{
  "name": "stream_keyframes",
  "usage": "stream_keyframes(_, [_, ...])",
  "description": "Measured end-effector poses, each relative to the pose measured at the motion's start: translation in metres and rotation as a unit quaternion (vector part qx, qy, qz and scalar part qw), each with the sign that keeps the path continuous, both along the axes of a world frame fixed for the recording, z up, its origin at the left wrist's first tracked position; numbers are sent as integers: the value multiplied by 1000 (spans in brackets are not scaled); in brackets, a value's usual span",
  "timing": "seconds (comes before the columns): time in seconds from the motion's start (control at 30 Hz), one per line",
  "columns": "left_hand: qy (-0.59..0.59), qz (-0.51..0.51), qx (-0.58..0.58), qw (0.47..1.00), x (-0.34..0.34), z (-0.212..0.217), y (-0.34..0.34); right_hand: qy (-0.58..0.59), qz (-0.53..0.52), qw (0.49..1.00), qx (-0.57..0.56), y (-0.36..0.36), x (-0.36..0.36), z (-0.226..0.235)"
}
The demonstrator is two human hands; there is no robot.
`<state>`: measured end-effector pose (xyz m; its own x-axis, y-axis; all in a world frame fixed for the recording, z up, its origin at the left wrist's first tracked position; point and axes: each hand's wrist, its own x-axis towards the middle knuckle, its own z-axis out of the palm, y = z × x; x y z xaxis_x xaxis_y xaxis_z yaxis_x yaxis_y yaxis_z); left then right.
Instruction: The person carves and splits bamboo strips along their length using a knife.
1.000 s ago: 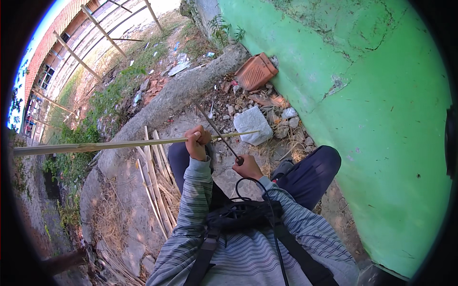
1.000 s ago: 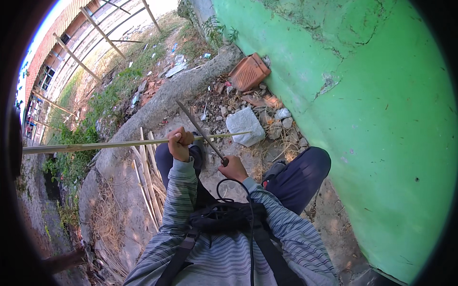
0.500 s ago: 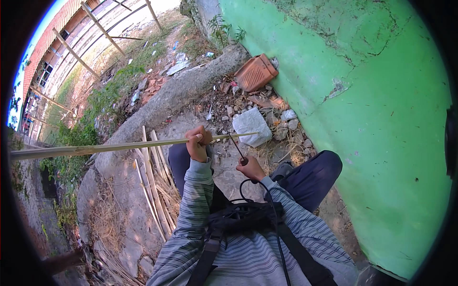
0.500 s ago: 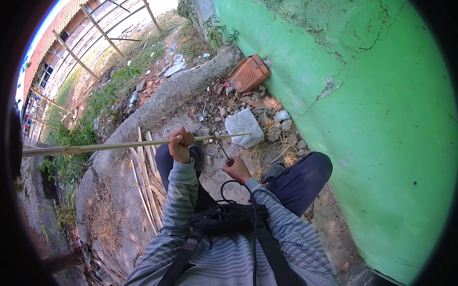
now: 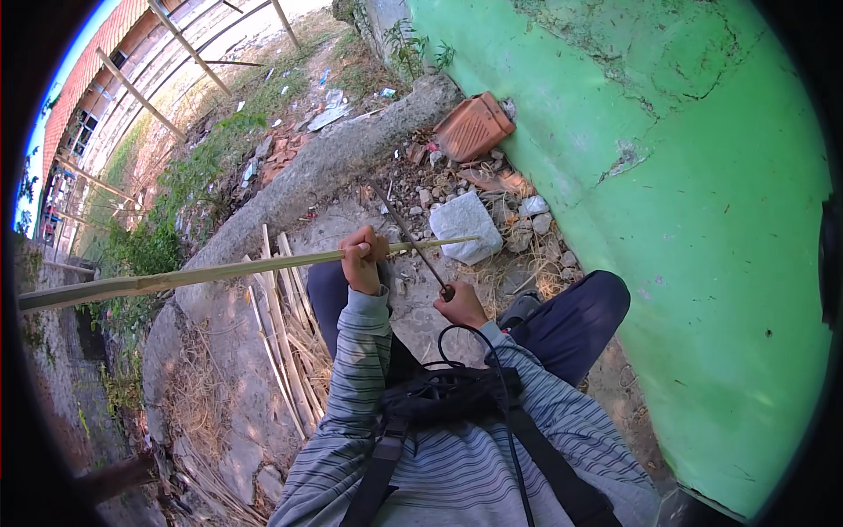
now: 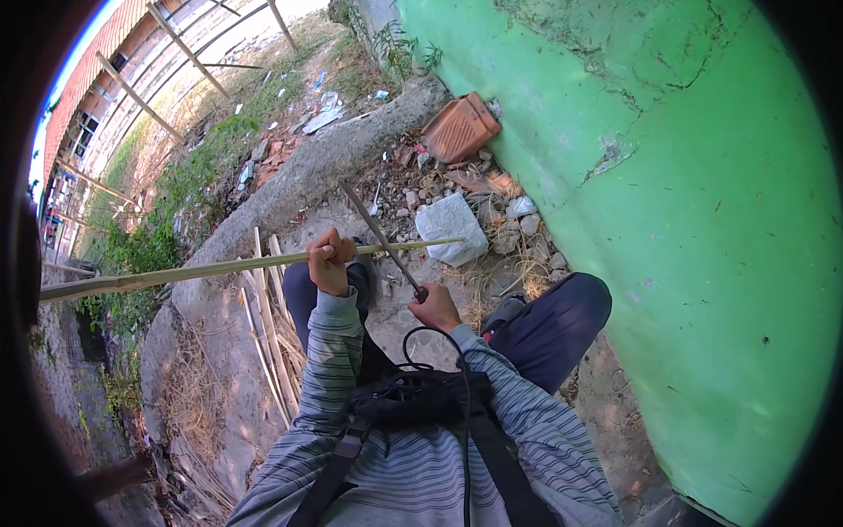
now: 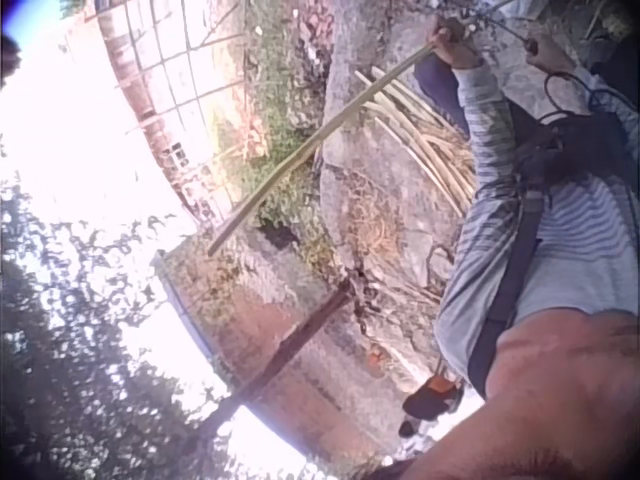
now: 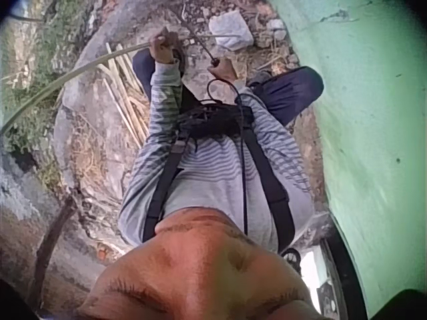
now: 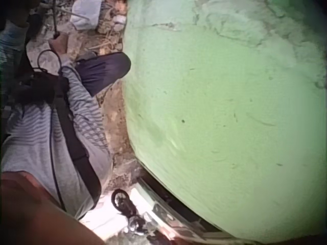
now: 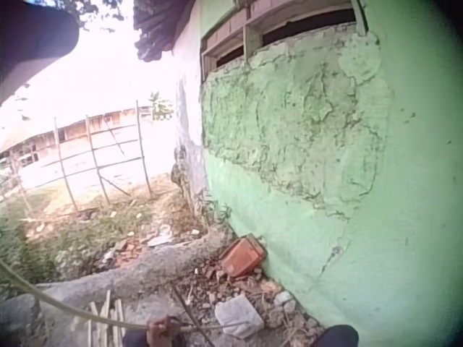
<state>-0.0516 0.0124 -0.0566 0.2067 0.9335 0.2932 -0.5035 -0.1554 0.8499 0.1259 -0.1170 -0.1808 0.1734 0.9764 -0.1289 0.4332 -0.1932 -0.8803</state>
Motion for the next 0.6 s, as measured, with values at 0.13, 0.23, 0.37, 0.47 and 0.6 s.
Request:
stream_keyframes(0.13, [-5, -3, 12, 1000, 0, 3, -3, -27, -1, 999, -27, 0, 5, -9])
stream_keyframes(0.23, [-14, 8, 1, 1000, 13, 6, -1, -17, -93, 992, -87, -5, 28, -55])
stream_keyframes(0.37, [-2, 0, 1, 1000, 11, 8, -4, 24, -102, 972, -212, -4, 40, -71])
stream_keyframes(0.47, [7, -8, 2, 1000, 10, 10, -3, 56, -69, 981, -174, -2, 32, -60])
stream_keyframes(0.6, [0, -13, -5, 1000, 4, 9, -2, 85, 5, 996, -24, -1, 9, -23])
